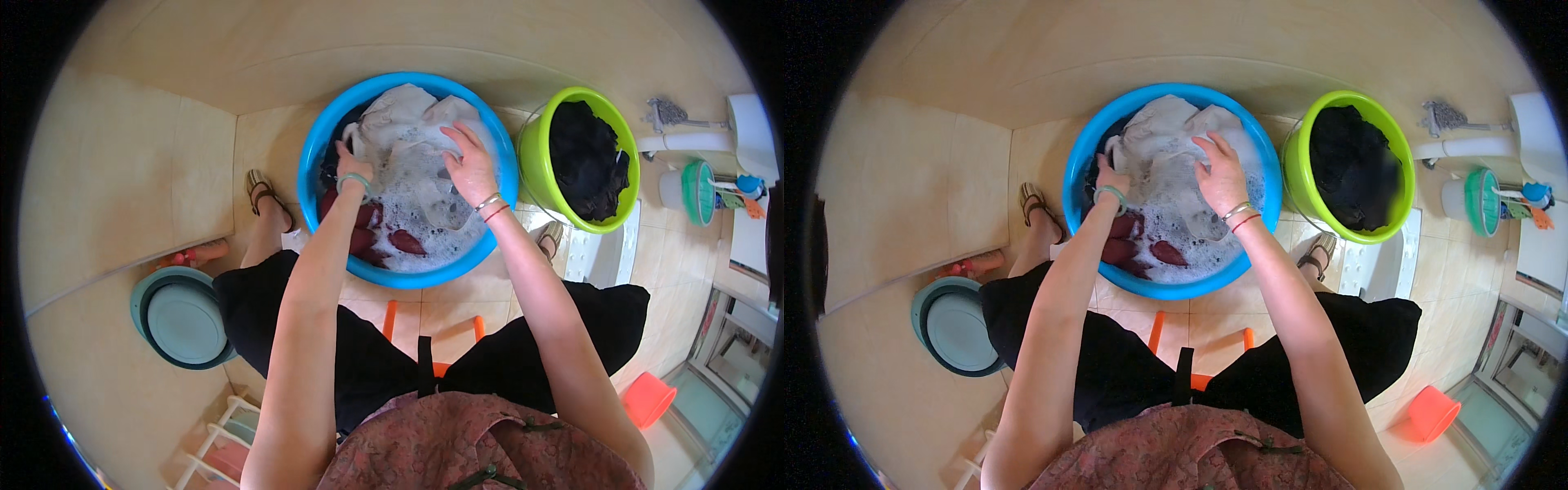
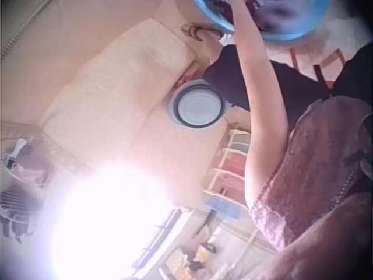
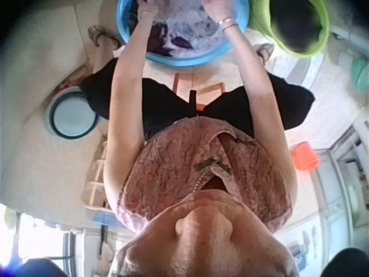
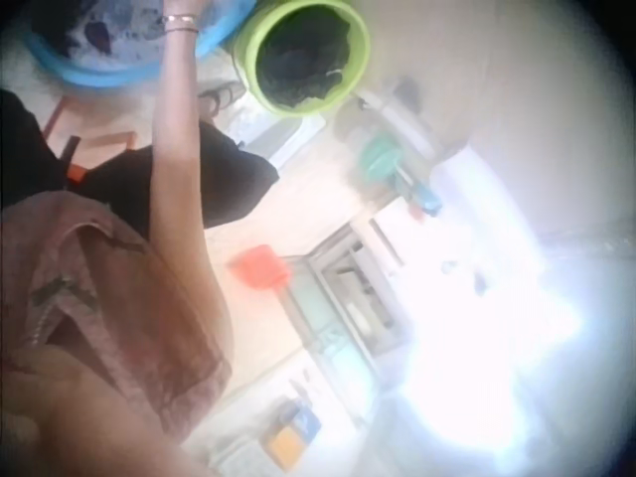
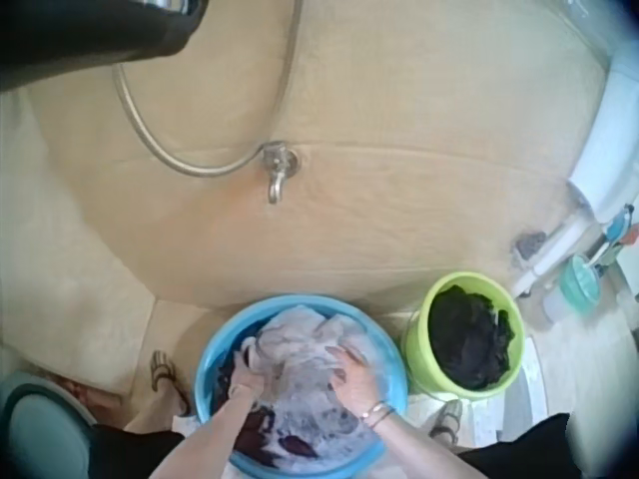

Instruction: The person sits on a small stool and hand-washes clothes in a blue basin filled with soapy water. They scrub and rinse various garments, including dark and light-colored items, and transfer the washed clothes into a green basin placed beside them.

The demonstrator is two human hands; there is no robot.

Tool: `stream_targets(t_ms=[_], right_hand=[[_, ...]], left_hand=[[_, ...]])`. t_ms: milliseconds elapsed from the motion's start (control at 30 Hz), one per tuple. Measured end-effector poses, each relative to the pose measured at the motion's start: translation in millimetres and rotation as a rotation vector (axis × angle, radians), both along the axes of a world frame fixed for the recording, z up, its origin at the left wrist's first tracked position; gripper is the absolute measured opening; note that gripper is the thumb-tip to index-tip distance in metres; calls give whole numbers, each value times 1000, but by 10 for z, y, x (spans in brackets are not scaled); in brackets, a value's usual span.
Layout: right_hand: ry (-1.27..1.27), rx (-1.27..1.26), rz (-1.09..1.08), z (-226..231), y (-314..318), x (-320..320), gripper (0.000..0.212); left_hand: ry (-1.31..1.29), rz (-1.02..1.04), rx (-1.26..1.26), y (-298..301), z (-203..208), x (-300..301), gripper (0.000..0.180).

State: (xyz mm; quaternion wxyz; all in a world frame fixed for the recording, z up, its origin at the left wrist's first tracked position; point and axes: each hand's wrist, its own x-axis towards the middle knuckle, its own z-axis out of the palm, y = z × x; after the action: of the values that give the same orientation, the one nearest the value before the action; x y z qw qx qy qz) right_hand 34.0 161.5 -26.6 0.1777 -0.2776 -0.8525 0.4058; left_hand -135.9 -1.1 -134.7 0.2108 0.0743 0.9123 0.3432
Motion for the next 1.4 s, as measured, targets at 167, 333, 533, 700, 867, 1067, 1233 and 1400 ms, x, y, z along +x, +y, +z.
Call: stream_targets(t_ms=[167, 333, 533, 700, 867, 1067, 1233, 1400], right_hand=[[-132, 111, 87, -345, -35, -212, 51], [-432, 221, 77, -471, -99, -479, 68], [-700, 239, 209, -727, 53, -362, 65], [-684, 53, 135, -1208, 133, 160, 50], [-881, 52, 21, -1129, -28, 309, 37], [-931, -103, 39, -1038, -50, 650, 32], [-411, -199, -45, -628, -158, 752, 32], [-81, -574, -179, 264, -121, 448, 25]], left_hand=[[170, -379, 154, 56, -88, 773, 33], [-58, -643, 158, -199, 212, 1457, 44], [-281, -909, -242, -242, 568, 1486, 47], [-103, -586, -269, -73, 510, 1048, 58], [-67, -731, -483, -210, 225, 807, 41], [-126, -573, -127, -91, 692, 566, 29], [27, -504, -467, -237, 896, 401, 34], [122, -333, -22, -363, 650, 585, 32]])
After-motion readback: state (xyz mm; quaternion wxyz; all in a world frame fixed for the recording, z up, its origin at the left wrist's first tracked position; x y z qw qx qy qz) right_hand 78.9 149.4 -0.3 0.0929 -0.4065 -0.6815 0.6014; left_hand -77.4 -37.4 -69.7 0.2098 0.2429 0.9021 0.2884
